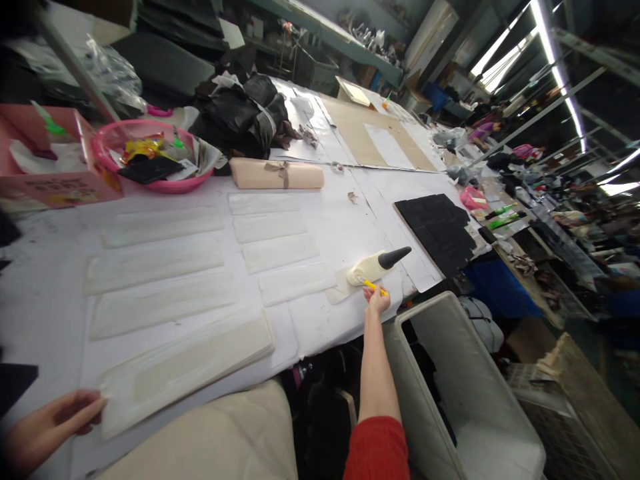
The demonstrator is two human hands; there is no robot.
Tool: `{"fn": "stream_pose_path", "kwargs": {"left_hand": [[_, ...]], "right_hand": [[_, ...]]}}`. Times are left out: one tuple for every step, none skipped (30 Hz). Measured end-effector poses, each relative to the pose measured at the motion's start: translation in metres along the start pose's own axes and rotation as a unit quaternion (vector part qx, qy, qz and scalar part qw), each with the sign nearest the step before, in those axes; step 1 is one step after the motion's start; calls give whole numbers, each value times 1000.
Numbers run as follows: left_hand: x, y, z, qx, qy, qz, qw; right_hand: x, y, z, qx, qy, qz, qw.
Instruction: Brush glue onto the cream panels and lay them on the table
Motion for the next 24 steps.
{"fn": "stream_pose_path", "kwargs": {"left_hand": [[7, 3, 0, 40, -13, 0, 999], [16, 6, 0, 59, -19, 1, 998], [25, 9, 1, 57, -19, 0, 998], [33, 11, 1, 50, -14, -8, 999], [42, 14, 1, 47, -5, -18, 999], [49, 15, 2, 23, 7, -30, 999], [56, 16, 2, 17, 18, -37, 999], [62, 17, 1, 14, 28, -41, 999], [67, 18, 0, 11, 35, -43, 998], [70, 18, 0, 14, 41, -43, 998], [72, 18, -1, 13, 44, -42, 998], [74, 18, -1, 10, 48, -41, 998], [75, 19, -2, 7, 52, -41, 998], [76, 19, -2, 3, 56, -40, 998], [76, 19, -2, -1, 60, -38, 997], [77, 19, -2, -4, 63, -36, 997], [78, 19, -2, -6, 66, -34, 997], [79, 19, -2, -8, 67, -32, 997], [80, 19, -2, -10, 69, -31, 997], [81, 19, -2, -11, 72, -30, 997], [81, 19, -2, -11, 75, -28, 997], [81, 19, -2, -11, 77, -27, 997], [81, 19, -2, -10, 79, -26, 997], [80, 19, -1, -9, 80, -25, 996]], "right_hand": [[2, 1, -2, 5, -10, 18, 1000], [3, 2, -6, 9, -19, 34, 999], [4, 3, -10, 13, -26, 49, 998], [5, 4, -16, 18, -32, 62, 997], [6, 6, -22, 24, -37, 73, 996], [6, 9, -28, 29, -41, 81, 995], [7, 12, -34, 34, -46, 87, 995], [7, 17, -40, 36, -50, 91, 994], [7, 23, -44, 37, -55, 94, 993], [8, 32, -48, 33, -60, 96, 993], [8, 43, -51, 27, -65, 98, 993], [7, 56, -52, 12, -71, 99, 993], [7, 73, -51, -13, -78, 97, 992], [6, 92, -48, -45, -83, 94, 991], [4, 114, -43, -95, -92, 86, 987], [2, 138, -37, -146, -94, 77, 982], [0, 163, -30, -192, -87, 68, 975], [-2, 189, -24, -229, -75, 58, 969], [-3, 215, -17, -271, -57, 50, 960], [-4, 240, -11, -307, -39, 43, 950], [-5, 264, -6, -347, -23, 42, 937], [-5, 286, -2, -378, -12, 39, 925], [-4, 305, 2, -407, -1, 36, 913], [-3, 323, 4, -434, 7, 33, 900]]}}
Point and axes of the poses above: each hand's wrist, its own y-axis away from the middle knuckle, its own z-axis out of the palm, x = y × z, the point moved 2 cm from there along -y, towards the middle knuckle, and after that the axes turned 3 degrees about z, right-handed, at the moved point
